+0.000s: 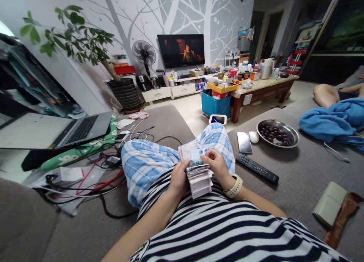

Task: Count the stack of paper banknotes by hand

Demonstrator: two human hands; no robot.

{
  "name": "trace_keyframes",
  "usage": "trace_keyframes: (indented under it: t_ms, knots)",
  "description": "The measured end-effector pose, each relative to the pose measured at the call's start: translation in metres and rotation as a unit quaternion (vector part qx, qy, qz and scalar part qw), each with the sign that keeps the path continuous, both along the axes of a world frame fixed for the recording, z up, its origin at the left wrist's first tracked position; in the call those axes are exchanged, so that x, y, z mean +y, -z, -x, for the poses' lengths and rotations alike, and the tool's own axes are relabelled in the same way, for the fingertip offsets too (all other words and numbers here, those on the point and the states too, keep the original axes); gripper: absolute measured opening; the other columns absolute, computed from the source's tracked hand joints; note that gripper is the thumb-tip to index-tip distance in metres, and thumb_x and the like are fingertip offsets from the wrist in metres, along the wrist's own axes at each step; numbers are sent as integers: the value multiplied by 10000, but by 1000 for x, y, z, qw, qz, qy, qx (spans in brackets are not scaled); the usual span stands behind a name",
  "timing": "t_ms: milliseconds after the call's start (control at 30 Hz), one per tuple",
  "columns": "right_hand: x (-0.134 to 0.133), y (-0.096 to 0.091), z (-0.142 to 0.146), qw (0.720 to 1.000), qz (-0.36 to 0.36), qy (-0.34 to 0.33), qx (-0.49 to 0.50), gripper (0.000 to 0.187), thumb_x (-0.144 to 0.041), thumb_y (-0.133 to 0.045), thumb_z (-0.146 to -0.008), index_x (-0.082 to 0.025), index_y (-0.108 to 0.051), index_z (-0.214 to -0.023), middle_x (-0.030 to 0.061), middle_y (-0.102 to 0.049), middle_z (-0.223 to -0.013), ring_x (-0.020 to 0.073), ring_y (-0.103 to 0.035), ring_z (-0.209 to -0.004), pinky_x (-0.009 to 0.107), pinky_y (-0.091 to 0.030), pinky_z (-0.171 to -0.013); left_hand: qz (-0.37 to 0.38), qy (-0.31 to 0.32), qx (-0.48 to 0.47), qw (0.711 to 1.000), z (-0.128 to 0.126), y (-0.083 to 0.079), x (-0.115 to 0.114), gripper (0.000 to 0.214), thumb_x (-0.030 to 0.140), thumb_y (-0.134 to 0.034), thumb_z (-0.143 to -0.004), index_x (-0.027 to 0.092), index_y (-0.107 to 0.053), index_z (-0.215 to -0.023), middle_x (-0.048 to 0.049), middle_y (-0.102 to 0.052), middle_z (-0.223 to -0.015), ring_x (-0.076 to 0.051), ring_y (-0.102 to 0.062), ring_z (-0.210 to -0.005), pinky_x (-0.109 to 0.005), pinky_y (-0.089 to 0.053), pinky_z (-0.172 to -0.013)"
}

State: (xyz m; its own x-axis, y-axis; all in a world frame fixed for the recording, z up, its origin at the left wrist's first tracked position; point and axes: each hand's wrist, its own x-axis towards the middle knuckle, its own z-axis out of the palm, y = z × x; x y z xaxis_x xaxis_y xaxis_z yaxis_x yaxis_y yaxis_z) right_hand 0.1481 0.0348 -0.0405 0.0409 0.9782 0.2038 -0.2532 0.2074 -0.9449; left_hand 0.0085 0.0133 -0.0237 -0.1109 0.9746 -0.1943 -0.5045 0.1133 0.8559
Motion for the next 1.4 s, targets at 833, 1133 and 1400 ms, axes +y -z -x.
trace_keyframes:
  t_ms: [833,1133,1400]
  knots:
    - [-2,-1,-2,999,-34,-4,-18,409,-535,-701,-800,-207,-511,-646,-52,-431,-607,116,-359,-581,275,-299,-565,-2,-13,-27,1000,-1,3,6,340,384,-813,-599,119,-722,-792,-92,-767,-778,-302,-734,-901,-383,-565,-834]
    - [-4,-6,0,999,-32,-24,27,311,-478,-742,-758,-187,-636,-796,-27,-550,-665,128,-443,-605,265,-352,-575,-27,-11,-5,1000,0,8,9,328,379,-800,-608,127,-729,-806,-81,-770,-790,-321,-721,-940,-414,-556,-865]
    - [-4,-4,-3,999,-47,-4,1,307,-469,-672,-826,-197,-598,-706,-37,-473,-626,124,-382,-584,272,-329,-557,-19,-32,6,999,1,10,9,327,341,-783,-574,110,-750,-803,-89,-780,-805,-302,-722,-906,-392,-560,-858]
